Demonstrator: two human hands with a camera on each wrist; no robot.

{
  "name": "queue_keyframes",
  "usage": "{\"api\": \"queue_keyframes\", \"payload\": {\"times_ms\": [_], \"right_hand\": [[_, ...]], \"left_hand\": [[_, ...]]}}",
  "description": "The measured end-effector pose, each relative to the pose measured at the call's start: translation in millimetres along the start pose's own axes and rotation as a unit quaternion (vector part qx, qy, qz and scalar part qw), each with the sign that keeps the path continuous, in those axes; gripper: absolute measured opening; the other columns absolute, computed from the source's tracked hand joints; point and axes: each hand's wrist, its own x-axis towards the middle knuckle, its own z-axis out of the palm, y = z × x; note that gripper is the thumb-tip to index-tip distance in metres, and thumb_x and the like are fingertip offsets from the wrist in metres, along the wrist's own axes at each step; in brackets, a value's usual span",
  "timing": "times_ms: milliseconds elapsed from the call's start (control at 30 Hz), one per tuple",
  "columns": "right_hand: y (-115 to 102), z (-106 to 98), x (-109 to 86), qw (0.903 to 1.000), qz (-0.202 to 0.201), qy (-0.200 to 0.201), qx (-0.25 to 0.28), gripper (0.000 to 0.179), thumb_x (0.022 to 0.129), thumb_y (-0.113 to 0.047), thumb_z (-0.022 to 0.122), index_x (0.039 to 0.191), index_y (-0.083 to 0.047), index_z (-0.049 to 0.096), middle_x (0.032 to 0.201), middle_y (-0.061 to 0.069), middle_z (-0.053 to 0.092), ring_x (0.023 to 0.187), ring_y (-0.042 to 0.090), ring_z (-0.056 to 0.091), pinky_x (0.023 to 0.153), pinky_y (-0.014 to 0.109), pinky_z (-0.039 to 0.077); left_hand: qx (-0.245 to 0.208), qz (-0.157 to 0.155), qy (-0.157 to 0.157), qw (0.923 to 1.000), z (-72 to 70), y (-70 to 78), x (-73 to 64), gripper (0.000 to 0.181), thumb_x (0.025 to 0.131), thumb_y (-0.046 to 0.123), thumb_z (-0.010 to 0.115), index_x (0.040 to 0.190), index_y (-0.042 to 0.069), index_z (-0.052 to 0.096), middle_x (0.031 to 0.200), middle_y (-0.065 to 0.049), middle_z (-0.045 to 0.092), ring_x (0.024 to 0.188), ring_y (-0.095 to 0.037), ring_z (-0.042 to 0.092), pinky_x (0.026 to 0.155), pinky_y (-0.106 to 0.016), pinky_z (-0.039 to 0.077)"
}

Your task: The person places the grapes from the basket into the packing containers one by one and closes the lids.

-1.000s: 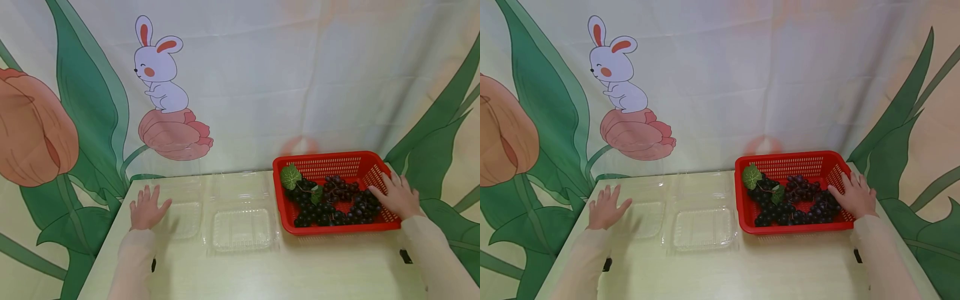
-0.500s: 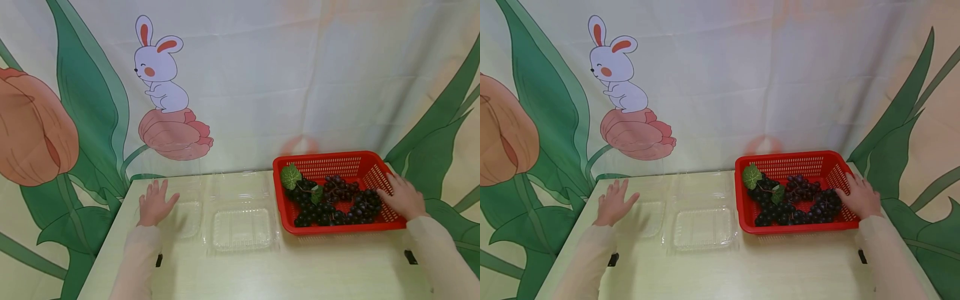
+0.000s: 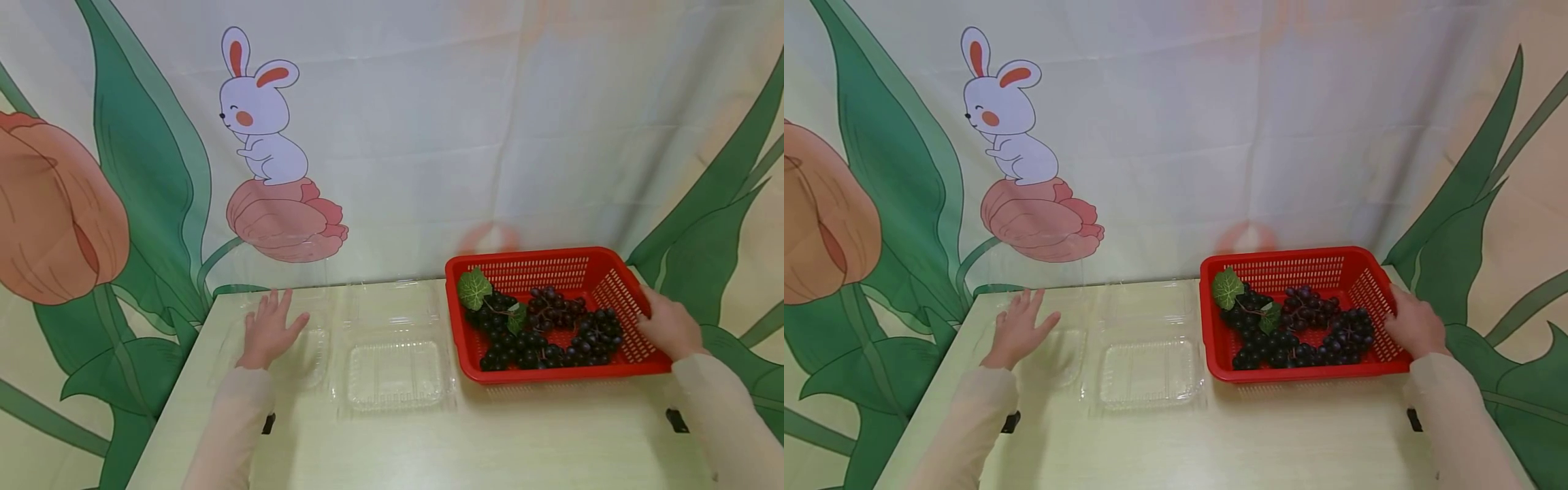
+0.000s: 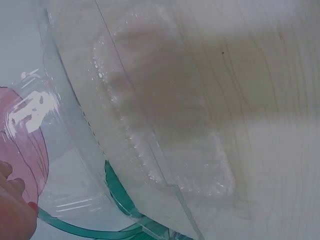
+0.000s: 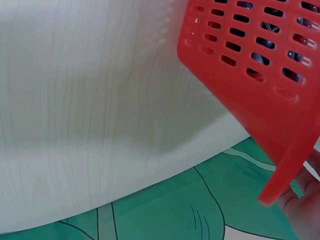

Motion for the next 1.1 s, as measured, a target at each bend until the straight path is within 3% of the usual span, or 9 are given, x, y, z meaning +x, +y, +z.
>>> {"api": "queue_keyframes", "payload": {"times_ms": [233, 567, 900, 1100], "right_hand": [[3, 0, -0.5, 1.0000, 0.000, -0.002, -0.006, 0.063, 0.081, -0.009, 0.044, 0.137, 0.003, 0.019, 0.118, 0.036, 0.040, 0.089, 0.043, 0.047, 0.065, 0.054, 0.040], [6, 0, -4.1, 0.9998, 0.000, 0.009, -0.016, 0.053, 0.080, -0.005, 0.044, 0.129, 0.009, 0.030, 0.119, 0.037, 0.036, 0.098, 0.050, 0.040, 0.074, 0.063, 0.036], [2, -2, -4.1, 0.9994, 0.019, -0.004, -0.029, 0.049, 0.079, -0.005, 0.045, 0.124, 0.012, 0.036, 0.112, 0.037, 0.040, 0.093, 0.048, 0.043, 0.074, 0.061, 0.038], [2, -2, -2.3, 0.9992, 0.022, -0.002, -0.033, 0.046, 0.079, -0.005, 0.044, 0.122, 0.012, 0.040, 0.102, 0.034, 0.046, 0.083, 0.042, 0.047, 0.064, 0.052, 0.041]], "left_hand": [[0.000, -0.002, -0.010, 0.9999, 6.5, 8.4, 3.6, 0.077, 0.086, 0.057, 0.036, 0.143, 0.011, 0.012, 0.146, -0.022, 0.006, 0.133, -0.041, 0.003, 0.101, -0.062, 0.005], [0.007, 0.030, -0.007, 0.9995, 13.0, 19.8, 3.9, 0.077, 0.085, 0.060, 0.034, 0.143, 0.012, 0.012, 0.147, -0.020, 0.008, 0.133, -0.040, 0.005, 0.101, -0.062, 0.004], [0.006, 0.092, 0.008, 0.9958, 16.3, 38.3, 3.5, 0.072, 0.087, 0.052, 0.038, 0.142, 0.012, 0.017, 0.146, -0.019, 0.015, 0.134, -0.038, 0.011, 0.102, -0.059, 0.008], [0.001, 0.113, 0.002, 0.9936, 16.2, 52.7, 0.2, 0.070, 0.087, 0.051, 0.039, 0.142, 0.014, 0.018, 0.147, -0.015, 0.015, 0.135, -0.035, 0.011, 0.103, -0.058, 0.009]]}}
